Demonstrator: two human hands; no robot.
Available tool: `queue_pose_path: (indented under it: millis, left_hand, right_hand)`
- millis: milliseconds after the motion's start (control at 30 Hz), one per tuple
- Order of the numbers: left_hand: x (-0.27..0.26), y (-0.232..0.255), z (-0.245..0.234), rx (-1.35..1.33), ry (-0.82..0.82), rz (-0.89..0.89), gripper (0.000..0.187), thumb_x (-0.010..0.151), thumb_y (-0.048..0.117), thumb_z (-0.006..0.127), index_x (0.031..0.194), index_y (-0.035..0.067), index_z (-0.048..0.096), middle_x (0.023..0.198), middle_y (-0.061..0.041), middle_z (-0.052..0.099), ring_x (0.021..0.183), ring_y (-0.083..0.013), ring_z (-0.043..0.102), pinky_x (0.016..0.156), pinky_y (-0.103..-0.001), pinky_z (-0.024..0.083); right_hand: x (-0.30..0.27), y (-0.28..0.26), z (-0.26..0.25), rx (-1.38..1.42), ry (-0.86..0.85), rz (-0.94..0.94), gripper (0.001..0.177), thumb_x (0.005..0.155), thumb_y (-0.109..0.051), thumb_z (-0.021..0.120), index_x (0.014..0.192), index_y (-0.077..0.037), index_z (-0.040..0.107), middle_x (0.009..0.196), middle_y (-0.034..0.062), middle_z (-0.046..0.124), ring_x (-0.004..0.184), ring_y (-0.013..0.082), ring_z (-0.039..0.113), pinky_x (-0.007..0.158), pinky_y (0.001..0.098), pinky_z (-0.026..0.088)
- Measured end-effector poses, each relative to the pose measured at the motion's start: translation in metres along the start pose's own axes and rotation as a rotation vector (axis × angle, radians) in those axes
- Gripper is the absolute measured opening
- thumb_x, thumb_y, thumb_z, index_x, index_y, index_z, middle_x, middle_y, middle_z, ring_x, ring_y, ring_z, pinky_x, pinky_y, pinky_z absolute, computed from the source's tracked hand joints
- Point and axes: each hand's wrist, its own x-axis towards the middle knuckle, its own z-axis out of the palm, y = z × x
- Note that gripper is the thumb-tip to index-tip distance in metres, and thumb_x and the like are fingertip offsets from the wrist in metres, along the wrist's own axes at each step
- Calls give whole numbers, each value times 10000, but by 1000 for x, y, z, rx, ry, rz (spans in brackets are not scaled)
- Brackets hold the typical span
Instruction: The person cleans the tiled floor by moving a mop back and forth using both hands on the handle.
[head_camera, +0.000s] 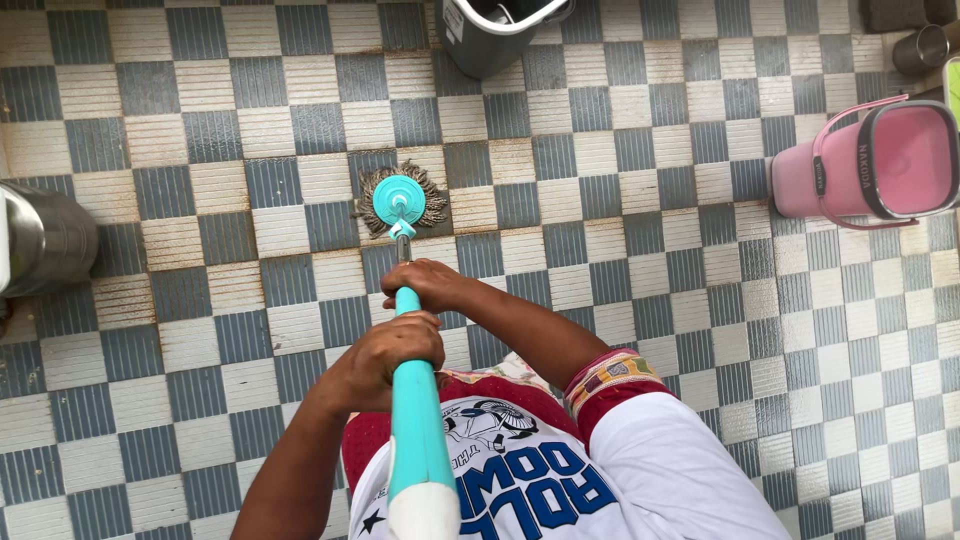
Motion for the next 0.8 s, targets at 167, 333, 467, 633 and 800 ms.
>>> queue_pose_path:
  millis: [167,333,467,633,800]
  left_hand:
    - [77,3,91,27,48,15,237,727,142,869,809,120,648,825,-5,706,828,-186,709,1123,-508,498]
    - [167,-10,183,-11,-9,46,263,775,165,869,898,104,645,946,-31,720,977,-214,721,1198,-564,407]
    - [229,-15,251,-36,-32,83,301,751,193,897,890,138,637,944,-12,720,1006,-216,712,1225,-601,369]
    - [290,-37,314,-82,-75,145,301,791,156,876,973,116,640,1018,-25,709,1091,-245,693,1240,-649,277]
    - [307,-71,343,-112,-176,135,272,801,131,861,951,128,634,993,-6,702,1068,-232,680,1182,-512,419]
  right_hand:
    - [-89,50,-58,1,11,-48,236,834,-226,782,759,-120,585,745,46,660,771,284,675,651,451,498]
    - [-202,109,-117,-112,106,-33,273,865,-206,809,757,-104,580,759,87,641,773,303,655,652,466,483]
    - [-280,150,-163,-110,126,83,251,872,-245,790,788,-110,596,823,61,681,793,281,676,697,432,522]
    - [-369,186,-213,-192,204,199,253,850,-288,795,809,-97,634,845,59,708,849,293,684,715,458,519]
    - [-418,218,-220,-189,247,417,261,868,-290,783,811,-84,633,835,73,696,823,303,675,720,462,527]
